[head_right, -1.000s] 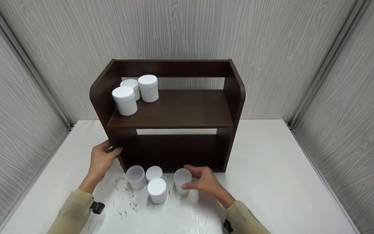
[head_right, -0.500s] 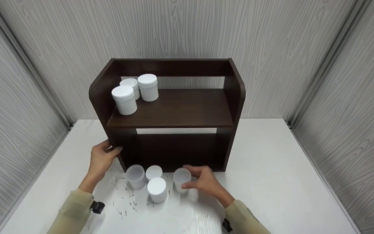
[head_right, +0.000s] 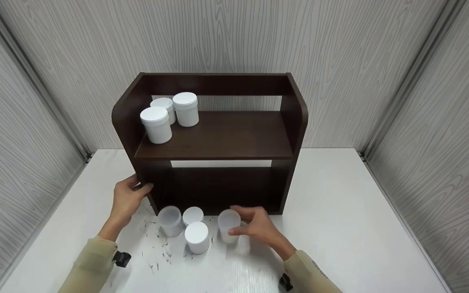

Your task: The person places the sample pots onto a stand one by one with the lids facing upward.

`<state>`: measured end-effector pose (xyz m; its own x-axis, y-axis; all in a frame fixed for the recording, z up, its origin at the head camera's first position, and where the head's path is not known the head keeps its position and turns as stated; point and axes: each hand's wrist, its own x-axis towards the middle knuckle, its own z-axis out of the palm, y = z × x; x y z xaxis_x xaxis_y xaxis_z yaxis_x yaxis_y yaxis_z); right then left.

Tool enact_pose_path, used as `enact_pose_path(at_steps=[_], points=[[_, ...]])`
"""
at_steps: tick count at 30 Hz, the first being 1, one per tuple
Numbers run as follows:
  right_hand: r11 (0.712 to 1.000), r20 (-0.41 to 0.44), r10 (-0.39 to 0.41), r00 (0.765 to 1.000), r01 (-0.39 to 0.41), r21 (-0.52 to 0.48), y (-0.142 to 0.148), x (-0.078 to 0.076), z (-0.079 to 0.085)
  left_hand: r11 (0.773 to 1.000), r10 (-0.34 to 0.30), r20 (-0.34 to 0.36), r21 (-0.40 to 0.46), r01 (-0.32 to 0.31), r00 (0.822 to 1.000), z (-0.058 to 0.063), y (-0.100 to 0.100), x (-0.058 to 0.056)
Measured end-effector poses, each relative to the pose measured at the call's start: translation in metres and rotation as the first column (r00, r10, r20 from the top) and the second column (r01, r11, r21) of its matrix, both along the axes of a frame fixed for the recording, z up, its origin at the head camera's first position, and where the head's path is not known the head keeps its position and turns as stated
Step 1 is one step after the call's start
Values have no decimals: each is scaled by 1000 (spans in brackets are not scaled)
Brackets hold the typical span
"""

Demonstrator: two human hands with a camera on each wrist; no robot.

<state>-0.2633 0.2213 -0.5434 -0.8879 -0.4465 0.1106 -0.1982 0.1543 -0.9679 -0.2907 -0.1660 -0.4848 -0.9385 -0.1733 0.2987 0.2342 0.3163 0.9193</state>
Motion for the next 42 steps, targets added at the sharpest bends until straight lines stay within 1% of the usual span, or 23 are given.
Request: enact_pose_path(at_steps=[7,10,14,18,21,25,29,36,42], points=[[999,43,-5,999,7,-39,0,6,18,1000,10,0,-3,-10,1000,-1,0,-1],[999,47,-4,999,6,-52,-1,9,28,1000,11,-6,-1,-11,1000,-1,0,-1],[999,48,-10,999,12,-47,-1,12,41,1000,15,-3,-1,-15,1000,-2,0,-1],[999,52,-19,998,20,-28,-1,17,59,1000,20,5,1,-20,1000,-2,0,-2],[999,58,-27,998,28,-19,-1,20,75,1000,12,10,11,-12,1000,0,0,-1],[999,63,-33,997,35,-20,-2,24,96,1000,2,21,8,-2,1000,2,0,0],[999,69,-29,997,30,-22,-3,26,113,1000,8,22,7,-8,1000,3,-1,0],[999,42,-32,999,33,-19,-5,30,144,999,2,10,44,-3,1000,4,0,0],[999,26,-24,999,25,-32,-5,32,168,998,15,10,55,-16,1000,2,1,-3]])
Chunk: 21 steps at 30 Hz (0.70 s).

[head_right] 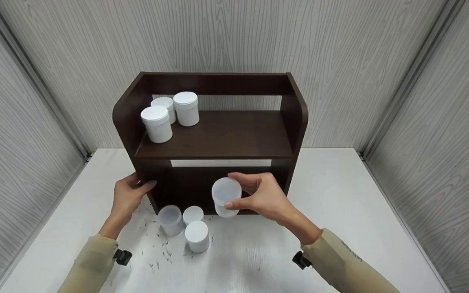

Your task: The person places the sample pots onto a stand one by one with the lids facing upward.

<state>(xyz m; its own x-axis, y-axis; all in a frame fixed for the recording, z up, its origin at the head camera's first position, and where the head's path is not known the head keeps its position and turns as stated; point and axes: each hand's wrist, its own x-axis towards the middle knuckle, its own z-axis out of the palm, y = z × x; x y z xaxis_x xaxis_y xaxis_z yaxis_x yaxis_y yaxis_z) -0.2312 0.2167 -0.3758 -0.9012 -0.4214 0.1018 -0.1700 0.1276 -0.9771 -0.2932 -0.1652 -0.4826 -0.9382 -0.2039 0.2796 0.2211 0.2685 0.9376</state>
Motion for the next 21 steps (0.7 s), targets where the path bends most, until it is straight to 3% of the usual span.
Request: enact_pose_path(at_steps=[13,21], points=[[1000,-44,10,999,-10,-1,-4,1,32,999,-18,1,-43,18,1000,-1,-1,1],[1000,-86,-25,996,25,3,-7,-4,57,999,-7,13,-40,8,1000,-1,0,0]])
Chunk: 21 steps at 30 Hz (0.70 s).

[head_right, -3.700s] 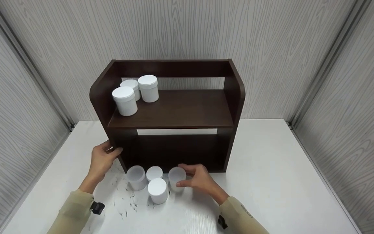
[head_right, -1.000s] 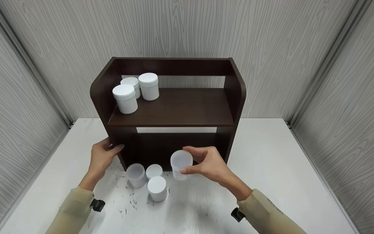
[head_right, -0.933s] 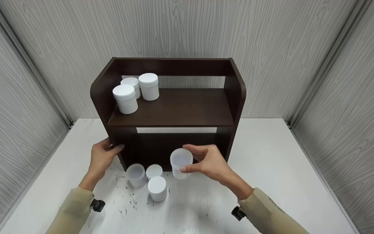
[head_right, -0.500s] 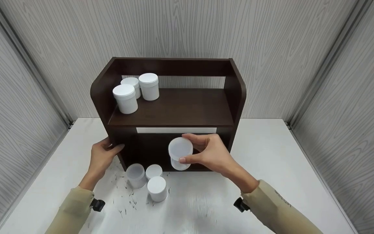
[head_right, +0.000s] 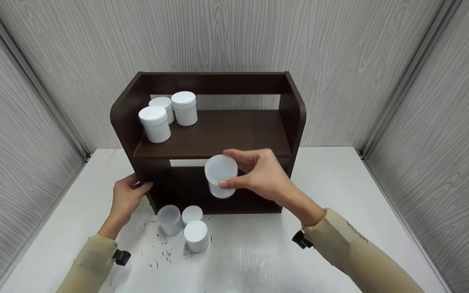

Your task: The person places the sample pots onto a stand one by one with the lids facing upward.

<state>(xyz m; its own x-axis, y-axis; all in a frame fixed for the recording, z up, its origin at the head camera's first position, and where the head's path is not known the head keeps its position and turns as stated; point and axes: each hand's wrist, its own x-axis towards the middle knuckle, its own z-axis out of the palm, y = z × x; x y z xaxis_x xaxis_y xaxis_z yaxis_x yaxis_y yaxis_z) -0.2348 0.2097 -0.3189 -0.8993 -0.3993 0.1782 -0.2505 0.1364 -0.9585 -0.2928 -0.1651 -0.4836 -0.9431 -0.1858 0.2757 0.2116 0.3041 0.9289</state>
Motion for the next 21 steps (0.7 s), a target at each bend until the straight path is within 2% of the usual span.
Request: enact_pose_path(at_steps=[9,15,21], points=[[998,-51,-68,996,69,10,-4,-18,25,1000,19,0,1,-19,1000,-1,0,0],[997,-40,-70,997,69,-26,-10,-29,36,1000,19,-9,10,-19,1000,-2,0,-1],[997,-24,-63,998,62,-34,-17,-40,45,1000,2,-19,-26,-3,1000,-1,-1,-1]])
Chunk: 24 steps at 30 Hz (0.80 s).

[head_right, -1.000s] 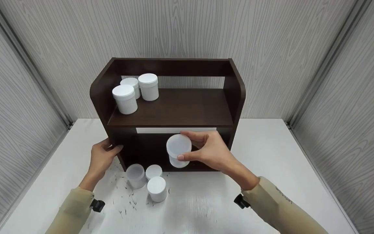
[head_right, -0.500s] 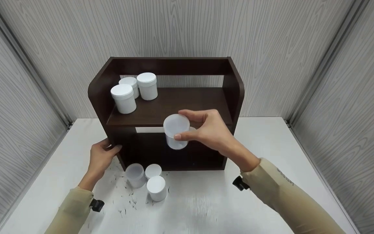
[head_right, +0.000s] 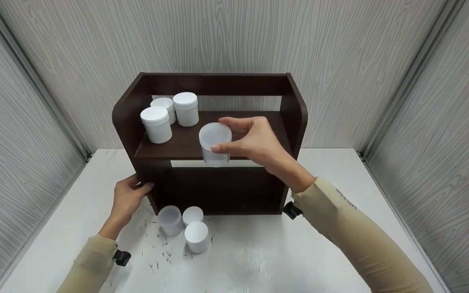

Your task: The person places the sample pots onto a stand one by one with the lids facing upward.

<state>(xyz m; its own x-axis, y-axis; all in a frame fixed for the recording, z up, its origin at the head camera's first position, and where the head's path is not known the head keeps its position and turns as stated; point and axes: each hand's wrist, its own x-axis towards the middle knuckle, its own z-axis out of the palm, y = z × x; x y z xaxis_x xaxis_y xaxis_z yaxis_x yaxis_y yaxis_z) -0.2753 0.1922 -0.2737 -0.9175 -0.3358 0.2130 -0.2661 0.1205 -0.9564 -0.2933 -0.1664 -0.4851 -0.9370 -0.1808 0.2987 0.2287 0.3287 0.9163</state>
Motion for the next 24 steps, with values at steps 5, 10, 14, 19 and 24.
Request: enact_pose_path(at_steps=[5,10,14,19,24], points=[[998,-20,-27,999,28,53,-7,-13,5,1000,0,-10,-6,0,1000,0,0,0],[995,-18,-40,999,42,90,-16,-25,6,1000,6,-3,4,-6,1000,1,0,0],[996,7,-23,1000,22,86,-24,-34,7,1000,1,1,10,-1,1000,1,0,0],[996,21,-7,1000,5,90,-35,-46,8,1000,5,-3,4,-5,1000,0,0,-1],[997,22,-1,1000,-1,78,-45,-57,5,1000,7,-4,6,-7,1000,0,0,-1]])
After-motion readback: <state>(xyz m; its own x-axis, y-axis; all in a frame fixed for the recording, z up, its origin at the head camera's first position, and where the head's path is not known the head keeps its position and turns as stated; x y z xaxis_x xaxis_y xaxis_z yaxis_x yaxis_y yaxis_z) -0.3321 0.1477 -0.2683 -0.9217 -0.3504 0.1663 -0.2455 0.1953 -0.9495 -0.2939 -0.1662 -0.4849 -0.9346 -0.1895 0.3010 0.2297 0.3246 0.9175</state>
